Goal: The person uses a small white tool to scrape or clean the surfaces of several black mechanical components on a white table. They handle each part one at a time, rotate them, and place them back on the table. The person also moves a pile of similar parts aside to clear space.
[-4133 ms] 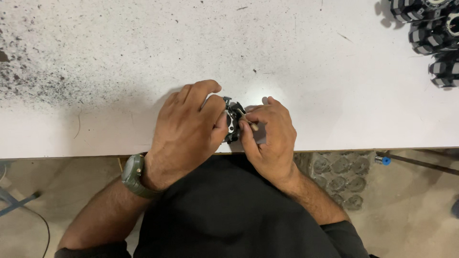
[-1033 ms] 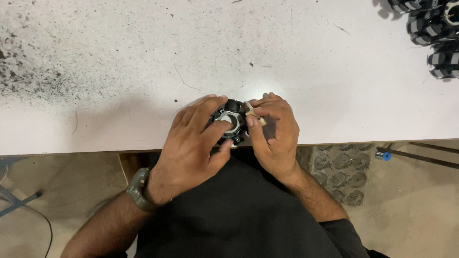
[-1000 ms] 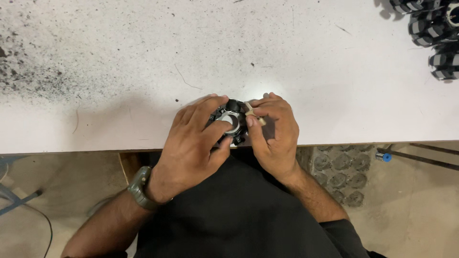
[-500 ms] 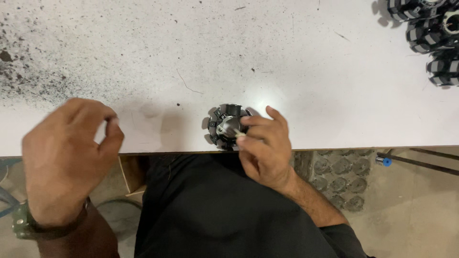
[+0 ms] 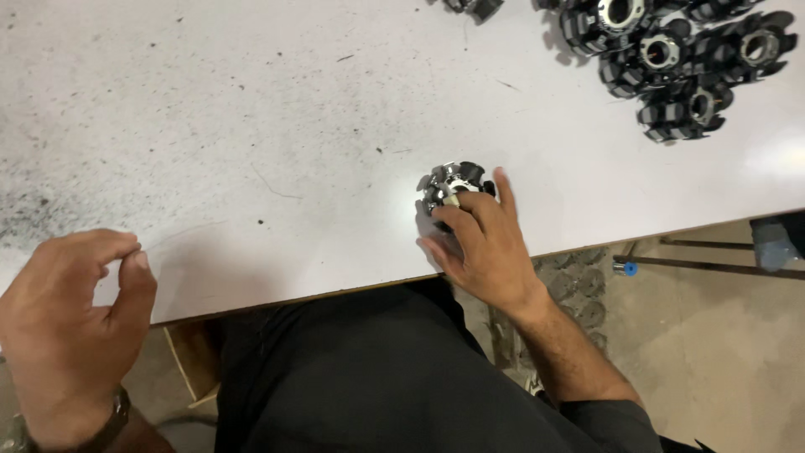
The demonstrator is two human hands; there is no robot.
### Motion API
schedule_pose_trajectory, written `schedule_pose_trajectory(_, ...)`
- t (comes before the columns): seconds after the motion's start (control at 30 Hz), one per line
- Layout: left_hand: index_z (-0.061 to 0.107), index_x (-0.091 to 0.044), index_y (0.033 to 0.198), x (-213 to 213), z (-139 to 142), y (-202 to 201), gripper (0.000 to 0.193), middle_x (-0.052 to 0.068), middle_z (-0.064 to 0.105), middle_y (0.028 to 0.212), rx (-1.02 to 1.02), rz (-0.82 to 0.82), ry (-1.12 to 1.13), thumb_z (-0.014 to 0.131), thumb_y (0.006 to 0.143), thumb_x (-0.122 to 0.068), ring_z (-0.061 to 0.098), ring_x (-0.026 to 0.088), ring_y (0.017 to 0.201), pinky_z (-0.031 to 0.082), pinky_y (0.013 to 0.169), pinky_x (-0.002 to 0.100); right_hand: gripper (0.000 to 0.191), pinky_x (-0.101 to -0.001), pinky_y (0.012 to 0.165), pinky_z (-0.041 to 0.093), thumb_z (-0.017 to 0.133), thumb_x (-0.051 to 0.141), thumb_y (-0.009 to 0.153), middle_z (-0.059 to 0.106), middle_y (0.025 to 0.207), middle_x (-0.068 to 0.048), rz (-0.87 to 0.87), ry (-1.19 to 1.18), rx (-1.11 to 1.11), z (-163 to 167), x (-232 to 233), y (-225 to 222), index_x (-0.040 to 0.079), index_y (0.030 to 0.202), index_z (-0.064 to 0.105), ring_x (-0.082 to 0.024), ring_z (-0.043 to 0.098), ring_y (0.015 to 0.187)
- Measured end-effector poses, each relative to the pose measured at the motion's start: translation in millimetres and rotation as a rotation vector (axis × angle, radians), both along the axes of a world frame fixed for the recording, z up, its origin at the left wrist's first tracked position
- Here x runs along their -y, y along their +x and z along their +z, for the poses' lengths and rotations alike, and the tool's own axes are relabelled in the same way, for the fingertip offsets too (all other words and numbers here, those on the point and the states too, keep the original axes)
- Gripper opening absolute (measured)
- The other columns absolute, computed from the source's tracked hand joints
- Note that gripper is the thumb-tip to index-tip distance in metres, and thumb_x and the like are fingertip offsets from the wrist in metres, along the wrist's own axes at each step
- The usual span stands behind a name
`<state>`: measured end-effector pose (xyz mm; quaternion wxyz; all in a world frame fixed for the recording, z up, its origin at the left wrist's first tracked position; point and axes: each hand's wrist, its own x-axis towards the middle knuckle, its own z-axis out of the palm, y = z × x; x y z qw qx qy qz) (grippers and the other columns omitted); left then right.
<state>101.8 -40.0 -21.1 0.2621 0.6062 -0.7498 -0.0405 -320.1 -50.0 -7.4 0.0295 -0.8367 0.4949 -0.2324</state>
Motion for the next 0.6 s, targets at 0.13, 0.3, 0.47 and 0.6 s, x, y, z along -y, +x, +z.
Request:
schedule_pose_trajectory(0.13, 0.068, -0.002, 0.112, -2.4, -21.8, 8.5, 0.010, 0.013, 0.072, 0.118, -0.051, 0.027, 0.049, 0.071, 0.108, -0.011, 0.072, 0.024, 0.104, 0.060, 0.091, 0.030, 0.032, -0.0610, 0.127, 0.035, 0.081, -0.002, 0.082, 0.054, 0.106, -0.011, -0.031, 0.006, 0.085, -10.6, 0.8, -19.3, 0.006, 0.107, 0.063, -0.027, 0.060, 0.106)
schedule_pose_trajectory(0.3, 0.070, 0.000, 0.117, 10.5, -43.8, 29.1, 0.017, 0.015, 0.071, 0.114, 0.004, 0.003, 0.140, 0.068, 0.107, -0.014, 0.070, 0.023, 0.104, 0.060, 0.095, 0.032, 0.033, -0.0569, 0.128, 0.039, 0.082, -0.009, 0.088, 0.057, 0.114, -0.013, -0.215, -0.283, 0.072, 9.4, 22.8, -90.2, 0.005, 0.111, 0.062, -0.031, 0.060, 0.114)
schedule_pose_trajectory(0.47, 0.069, 0.000, 0.113, 6.5, -38.6, 10.2, 0.016, 0.016, 0.069, 0.115, -0.113, 0.000, 0.136, 0.067, 0.109, -0.015, 0.069, 0.024, 0.102, 0.061, 0.095, 0.032, 0.030, -0.0532, 0.116, 0.043, 0.081, -0.012, 0.100, 0.052, 0.121, -0.016, -0.409, -0.473, -0.113, 53.3, 78.2, -188.7, 0.003, 0.112, 0.058, -0.035, 0.058, 0.120)
schedule_pose_trajectory(0.6, 0.074, 0.001, 0.110, 13.7, -10.4, -9.4, 0.017, 0.019, 0.073, 0.110, -0.012, 0.075, 0.180, 0.072, 0.106, -0.016, 0.073, 0.027, 0.096, 0.061, 0.086, 0.035, 0.026, -0.0434, 0.097, 0.054, 0.075, -0.009, 0.102, 0.050, 0.125, -0.018, -0.407, -0.265, -0.047, 39.5, 112.9, -202.3, 0.004, 0.116, 0.057, -0.035, 0.058, 0.117)
